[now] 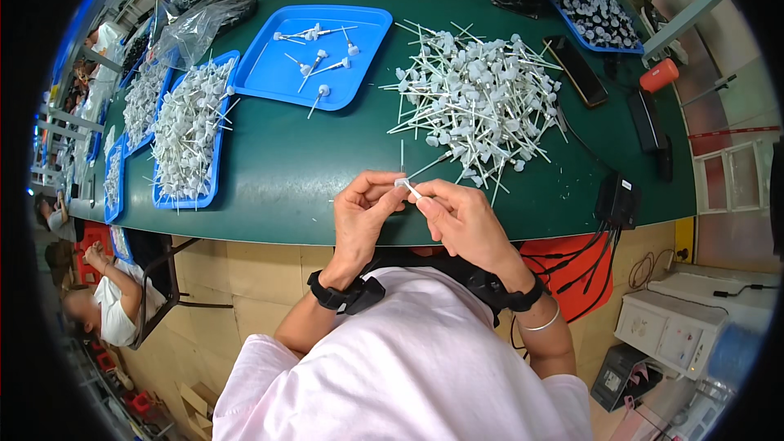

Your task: Assembling small white plastic parts at a manufacturing workbench.

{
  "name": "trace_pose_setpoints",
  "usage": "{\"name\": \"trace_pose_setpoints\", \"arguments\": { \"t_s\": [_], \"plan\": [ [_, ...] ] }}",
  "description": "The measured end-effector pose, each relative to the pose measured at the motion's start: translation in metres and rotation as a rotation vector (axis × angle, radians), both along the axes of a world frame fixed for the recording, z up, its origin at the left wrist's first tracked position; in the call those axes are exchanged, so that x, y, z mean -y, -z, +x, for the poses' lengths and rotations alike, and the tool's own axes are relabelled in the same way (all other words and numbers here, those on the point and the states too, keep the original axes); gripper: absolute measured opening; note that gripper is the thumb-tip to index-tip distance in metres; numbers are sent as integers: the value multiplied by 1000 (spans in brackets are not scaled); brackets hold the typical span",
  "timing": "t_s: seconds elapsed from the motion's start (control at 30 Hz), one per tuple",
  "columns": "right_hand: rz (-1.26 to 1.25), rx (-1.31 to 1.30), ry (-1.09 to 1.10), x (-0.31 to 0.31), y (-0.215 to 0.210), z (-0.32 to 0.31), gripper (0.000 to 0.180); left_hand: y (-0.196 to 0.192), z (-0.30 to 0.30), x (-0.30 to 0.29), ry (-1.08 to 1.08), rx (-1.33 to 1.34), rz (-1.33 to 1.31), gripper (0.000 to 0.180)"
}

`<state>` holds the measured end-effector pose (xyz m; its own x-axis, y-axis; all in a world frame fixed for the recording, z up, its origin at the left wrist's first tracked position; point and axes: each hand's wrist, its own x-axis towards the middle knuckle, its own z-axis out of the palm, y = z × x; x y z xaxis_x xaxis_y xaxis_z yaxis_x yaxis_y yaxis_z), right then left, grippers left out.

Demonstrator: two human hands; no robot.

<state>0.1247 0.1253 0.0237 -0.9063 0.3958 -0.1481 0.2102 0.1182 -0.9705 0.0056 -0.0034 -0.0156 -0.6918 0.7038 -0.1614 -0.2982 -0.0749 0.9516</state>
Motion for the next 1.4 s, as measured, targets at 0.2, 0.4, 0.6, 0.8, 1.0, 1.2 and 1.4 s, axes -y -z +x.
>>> {"name": "trace_pose_setpoints", "arguments": {
  "t_s": [0.2,0.4,0.6,0.8,1.0,1.2,1.4],
  "plan": [
    [-325,30,-110,-14,5,3,25,-1,0,0,38,45,2,17],
    [-446,42,-146,-21,5,4,28,4,3,0,43,17,43,17],
    [-593,44,-174,-26,6,5,31,4,8,-1,27,-44,94,16],
    [-581,67,-162,-25,2,7,29,3,8,-2,44,-67,116,16],
    [-315,118,-122,-16,-2,7,28,-1,7,-4,41,11,19,16],
    [-181,155,-95,-11,-10,8,26,2,8,-4,36,25,17,18],
    [-111,141,-95,-9,-7,8,25,-1,10,-4,16,5,-15,25]
  ]
}}
